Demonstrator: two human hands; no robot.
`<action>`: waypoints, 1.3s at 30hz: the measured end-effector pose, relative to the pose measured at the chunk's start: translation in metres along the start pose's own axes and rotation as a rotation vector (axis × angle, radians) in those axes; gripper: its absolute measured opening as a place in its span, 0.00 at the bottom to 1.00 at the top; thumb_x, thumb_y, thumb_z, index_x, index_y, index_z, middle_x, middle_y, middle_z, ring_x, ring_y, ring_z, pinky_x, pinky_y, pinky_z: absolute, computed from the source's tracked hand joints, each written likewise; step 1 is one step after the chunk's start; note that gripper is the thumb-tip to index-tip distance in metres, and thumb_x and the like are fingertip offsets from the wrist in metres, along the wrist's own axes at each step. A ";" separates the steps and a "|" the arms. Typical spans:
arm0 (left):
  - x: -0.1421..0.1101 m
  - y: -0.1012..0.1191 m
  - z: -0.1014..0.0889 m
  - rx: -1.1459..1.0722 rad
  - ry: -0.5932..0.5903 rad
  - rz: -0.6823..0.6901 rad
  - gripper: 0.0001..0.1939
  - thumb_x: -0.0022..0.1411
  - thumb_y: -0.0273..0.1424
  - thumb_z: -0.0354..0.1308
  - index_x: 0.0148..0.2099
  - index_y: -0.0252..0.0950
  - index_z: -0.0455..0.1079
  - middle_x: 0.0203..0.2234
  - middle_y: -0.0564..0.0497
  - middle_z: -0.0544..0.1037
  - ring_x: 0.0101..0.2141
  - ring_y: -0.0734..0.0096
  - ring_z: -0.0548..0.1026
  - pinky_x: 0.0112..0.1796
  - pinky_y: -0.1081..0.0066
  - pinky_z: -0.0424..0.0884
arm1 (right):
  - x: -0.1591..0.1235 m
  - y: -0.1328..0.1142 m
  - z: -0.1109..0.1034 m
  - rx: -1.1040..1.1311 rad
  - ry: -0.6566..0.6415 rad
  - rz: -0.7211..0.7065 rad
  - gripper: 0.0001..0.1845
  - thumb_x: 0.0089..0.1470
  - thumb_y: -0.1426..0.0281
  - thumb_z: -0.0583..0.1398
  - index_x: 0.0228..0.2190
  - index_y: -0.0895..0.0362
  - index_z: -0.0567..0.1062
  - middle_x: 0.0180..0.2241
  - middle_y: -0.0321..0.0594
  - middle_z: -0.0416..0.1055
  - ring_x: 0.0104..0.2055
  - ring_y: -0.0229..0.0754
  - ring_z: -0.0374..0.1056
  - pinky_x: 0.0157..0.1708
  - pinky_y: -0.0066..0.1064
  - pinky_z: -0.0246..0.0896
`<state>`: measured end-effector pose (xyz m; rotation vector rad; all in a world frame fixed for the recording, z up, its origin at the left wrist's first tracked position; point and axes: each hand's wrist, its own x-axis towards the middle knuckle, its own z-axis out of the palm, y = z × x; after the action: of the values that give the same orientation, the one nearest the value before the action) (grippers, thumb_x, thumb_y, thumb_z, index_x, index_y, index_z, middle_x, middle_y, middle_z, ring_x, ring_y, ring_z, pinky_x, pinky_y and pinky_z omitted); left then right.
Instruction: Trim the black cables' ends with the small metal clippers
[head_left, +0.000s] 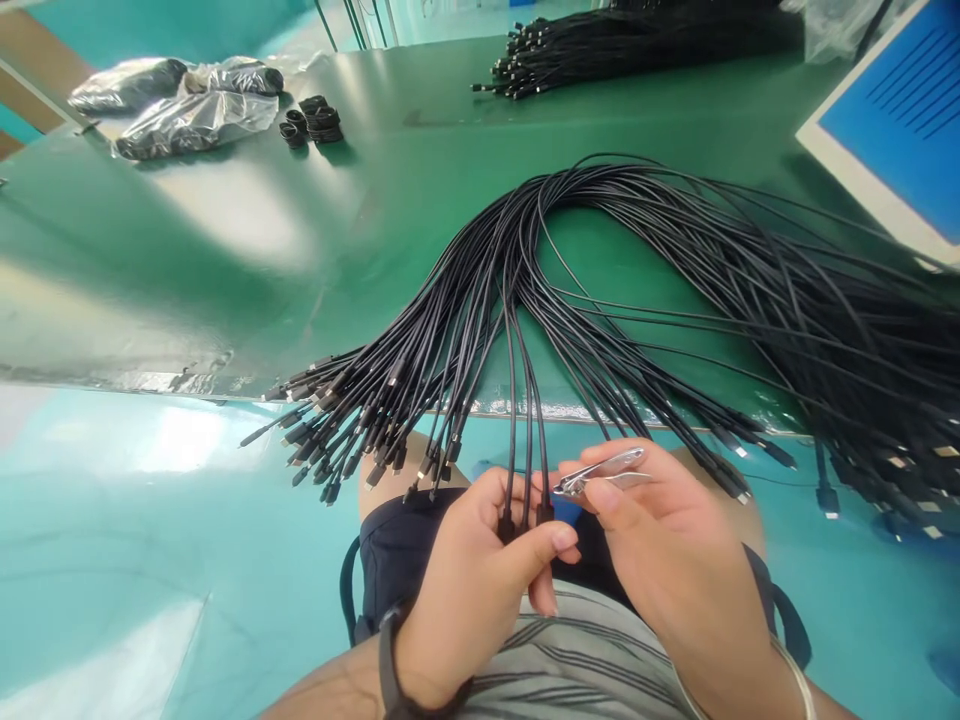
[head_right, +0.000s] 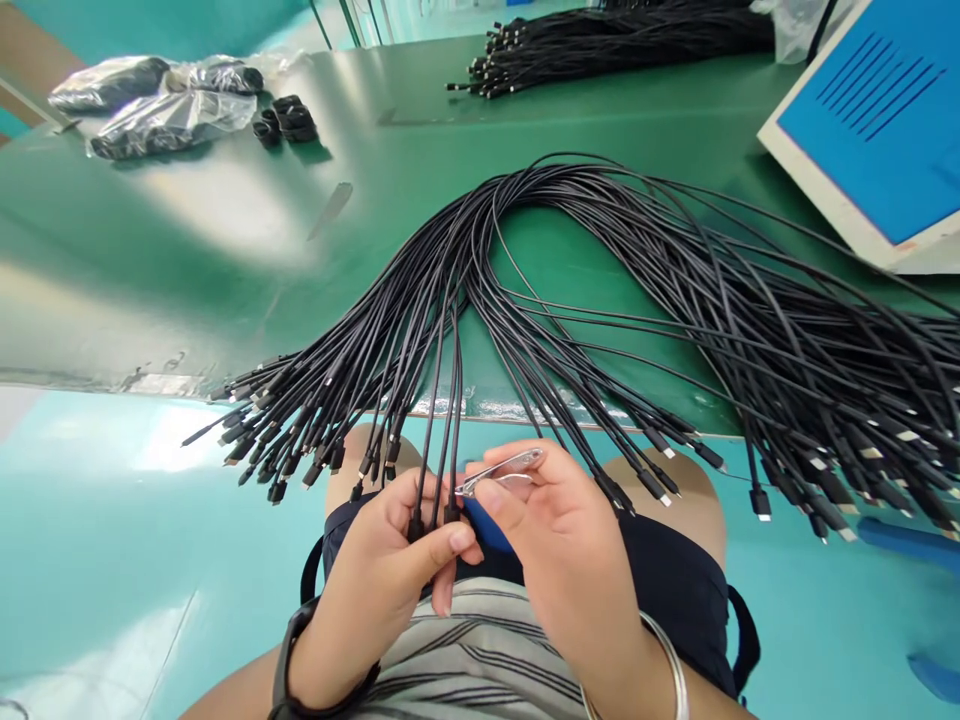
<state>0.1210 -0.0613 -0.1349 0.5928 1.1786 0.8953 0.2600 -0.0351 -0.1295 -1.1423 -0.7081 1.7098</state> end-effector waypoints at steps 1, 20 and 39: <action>0.001 0.000 -0.001 -0.002 0.013 -0.029 0.10 0.56 0.30 0.65 0.33 0.34 0.65 0.22 0.53 0.79 0.12 0.83 0.68 0.15 0.83 0.60 | 0.000 0.001 0.000 -0.003 0.000 0.011 0.06 0.52 0.66 0.67 0.34 0.51 0.76 0.33 0.39 0.79 0.33 0.44 0.75 0.32 0.34 0.72; -0.001 -0.008 -0.003 -0.060 -0.089 0.035 0.08 0.67 0.31 0.55 0.38 0.33 0.73 0.29 0.51 0.78 0.23 0.77 0.78 0.23 0.79 0.72 | 0.004 0.004 -0.002 0.006 0.031 0.065 0.08 0.52 0.64 0.67 0.32 0.54 0.76 0.30 0.39 0.76 0.29 0.41 0.72 0.30 0.34 0.68; 0.007 -0.026 -0.004 -0.452 -0.263 0.046 0.11 0.67 0.34 0.54 0.38 0.32 0.73 0.20 0.54 0.74 0.13 0.86 0.67 0.16 0.86 0.63 | 0.000 0.013 -0.010 0.129 -0.059 -0.025 0.06 0.53 0.69 0.67 0.35 0.51 0.78 0.35 0.39 0.81 0.39 0.42 0.76 0.44 0.36 0.70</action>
<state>0.1256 -0.0695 -0.1603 0.3550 0.6963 1.0480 0.2646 -0.0406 -0.1447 -0.9937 -0.6351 1.7480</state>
